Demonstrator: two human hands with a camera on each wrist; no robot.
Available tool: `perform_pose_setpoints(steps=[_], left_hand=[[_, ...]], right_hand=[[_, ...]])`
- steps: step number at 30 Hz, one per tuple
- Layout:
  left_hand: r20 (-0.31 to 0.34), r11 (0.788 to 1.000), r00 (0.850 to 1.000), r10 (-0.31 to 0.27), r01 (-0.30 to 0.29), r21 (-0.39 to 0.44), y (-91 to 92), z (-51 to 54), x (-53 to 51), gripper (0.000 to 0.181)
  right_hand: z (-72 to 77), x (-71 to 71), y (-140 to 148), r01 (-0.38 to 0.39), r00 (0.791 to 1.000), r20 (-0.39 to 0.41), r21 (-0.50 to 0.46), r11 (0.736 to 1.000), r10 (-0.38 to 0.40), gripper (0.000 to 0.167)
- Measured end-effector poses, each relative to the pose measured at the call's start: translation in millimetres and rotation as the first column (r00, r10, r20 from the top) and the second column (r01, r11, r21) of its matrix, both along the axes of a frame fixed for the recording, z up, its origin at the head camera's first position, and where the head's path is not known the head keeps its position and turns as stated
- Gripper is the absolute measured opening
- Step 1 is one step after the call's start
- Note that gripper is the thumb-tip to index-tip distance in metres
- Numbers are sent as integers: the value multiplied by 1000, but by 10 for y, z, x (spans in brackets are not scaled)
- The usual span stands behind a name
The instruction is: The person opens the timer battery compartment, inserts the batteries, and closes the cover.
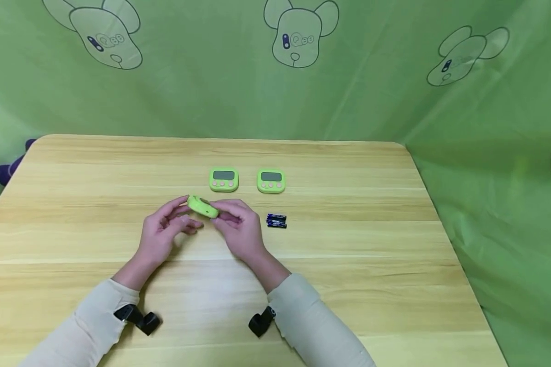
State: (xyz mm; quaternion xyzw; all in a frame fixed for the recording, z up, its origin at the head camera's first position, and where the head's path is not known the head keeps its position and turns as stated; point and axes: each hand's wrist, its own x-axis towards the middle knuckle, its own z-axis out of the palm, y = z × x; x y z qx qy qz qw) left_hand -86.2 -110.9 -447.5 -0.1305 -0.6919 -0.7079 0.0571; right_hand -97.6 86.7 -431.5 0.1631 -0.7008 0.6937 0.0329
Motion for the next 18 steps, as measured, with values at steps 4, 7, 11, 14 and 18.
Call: perform_pose_setpoints(steps=[4, 7, 11, 14, 18], left_hand=[[54, 1000, 999, -9, 7, 30, -2, 1, -15, 39], [125, 1000, 992, 15, -16, 12, 11, 14, -39, 41], [211, 999, 977, 28, -31, 9, 24, 27, -73, 44], [232, 1000, 973, 17, -22, 19, 20, 41, -86, 49], [245, 999, 970, 0, -10, 39, 13, 56, -89, 51]], right_hand=[[119, 45, -12, 3, 997, -77, 63, 998, 2, 25], [95, 45, -17, 10, 992, -127, 91, 996, 2, 19], [-62, -2, -8, -13, 999, -46, 12, 1000, 14, 26], [-138, -34, 0, -1, 997, 72, -59, 998, 6, 38], [-143, -58, -24, 67, 989, 131, 14, 998, -68, 40]])
